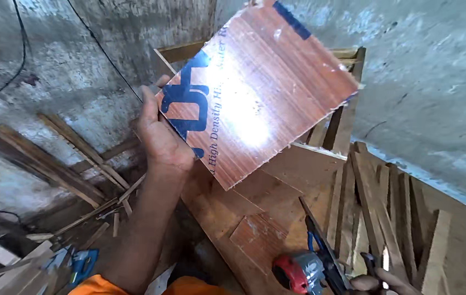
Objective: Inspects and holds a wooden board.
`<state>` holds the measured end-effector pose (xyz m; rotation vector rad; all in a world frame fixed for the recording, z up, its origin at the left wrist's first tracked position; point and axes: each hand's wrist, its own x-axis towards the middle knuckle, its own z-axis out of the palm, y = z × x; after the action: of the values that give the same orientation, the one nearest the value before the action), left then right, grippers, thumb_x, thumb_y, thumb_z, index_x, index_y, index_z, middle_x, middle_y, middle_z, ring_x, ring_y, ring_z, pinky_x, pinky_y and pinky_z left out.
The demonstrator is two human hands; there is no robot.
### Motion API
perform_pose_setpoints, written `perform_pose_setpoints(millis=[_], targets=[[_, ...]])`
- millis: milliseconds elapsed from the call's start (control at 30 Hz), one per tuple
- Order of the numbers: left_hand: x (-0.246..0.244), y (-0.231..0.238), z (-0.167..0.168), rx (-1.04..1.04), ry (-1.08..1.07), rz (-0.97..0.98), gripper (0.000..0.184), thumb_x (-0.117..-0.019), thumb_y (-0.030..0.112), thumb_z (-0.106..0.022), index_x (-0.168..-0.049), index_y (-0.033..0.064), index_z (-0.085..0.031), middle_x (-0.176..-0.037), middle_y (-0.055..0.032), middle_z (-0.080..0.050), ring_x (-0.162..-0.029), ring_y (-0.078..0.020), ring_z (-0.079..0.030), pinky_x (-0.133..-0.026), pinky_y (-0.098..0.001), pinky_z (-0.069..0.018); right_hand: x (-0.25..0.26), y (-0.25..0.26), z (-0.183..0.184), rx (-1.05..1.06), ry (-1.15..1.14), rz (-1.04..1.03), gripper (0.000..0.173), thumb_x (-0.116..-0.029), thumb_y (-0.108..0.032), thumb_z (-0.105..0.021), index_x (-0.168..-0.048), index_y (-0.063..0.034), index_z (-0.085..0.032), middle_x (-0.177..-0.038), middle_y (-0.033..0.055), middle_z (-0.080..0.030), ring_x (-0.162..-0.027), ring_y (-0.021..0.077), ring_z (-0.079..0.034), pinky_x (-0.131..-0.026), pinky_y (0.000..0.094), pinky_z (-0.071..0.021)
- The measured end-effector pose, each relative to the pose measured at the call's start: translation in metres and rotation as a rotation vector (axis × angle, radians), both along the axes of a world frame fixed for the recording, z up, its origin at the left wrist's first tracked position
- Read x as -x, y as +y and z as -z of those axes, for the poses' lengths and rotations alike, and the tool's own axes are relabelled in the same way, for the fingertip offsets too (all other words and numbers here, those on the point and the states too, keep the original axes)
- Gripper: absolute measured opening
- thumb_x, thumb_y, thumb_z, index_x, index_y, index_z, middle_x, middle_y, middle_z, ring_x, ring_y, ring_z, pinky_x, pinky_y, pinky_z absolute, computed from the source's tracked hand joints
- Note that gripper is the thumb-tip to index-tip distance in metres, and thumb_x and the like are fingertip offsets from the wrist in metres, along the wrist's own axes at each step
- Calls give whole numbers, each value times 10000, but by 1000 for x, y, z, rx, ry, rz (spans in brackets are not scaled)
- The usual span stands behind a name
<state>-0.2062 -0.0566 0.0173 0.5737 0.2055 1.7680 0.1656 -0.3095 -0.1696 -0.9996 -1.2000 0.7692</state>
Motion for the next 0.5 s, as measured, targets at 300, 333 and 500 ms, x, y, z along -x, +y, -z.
perform_pose_setpoints(millis=[300,333,500], targets=[[-17,56,-17,-6,-10,112,553,-1102,515,-215,-1269,123,-567,-1111,-109,-684,-1075,-246,-682,-921,-504,-577,37,72,-19,-29,13,-34,299,-1089,-108,-428,-1314,-40,-614,-963,170,-724,-685,248,-685,-618,415,-607],[-18,65,-17,-13,-1,121,561,-1103,516,-206,-1284,120,-560,-1131,-115,-680,-1089,-252,-678,-932,-510,-572,39,78,-21,-37,3,-31,299,-1086,-104,-434,-1315,-42,-616,-969,172,-725,-686,250,-688,-615,411,-610],[-25,103,-20,-10,12,173,549,-1111,485,-208,-1265,110,-578,-1123,-112,-688,-1092,-245,-681,-939,-495,-572,47,101,-33,-65,-52,34,294,-1085,-125,-445,-1312,-60,-620,-960,165,-717,-682,244,-679,-610,404,-603]])
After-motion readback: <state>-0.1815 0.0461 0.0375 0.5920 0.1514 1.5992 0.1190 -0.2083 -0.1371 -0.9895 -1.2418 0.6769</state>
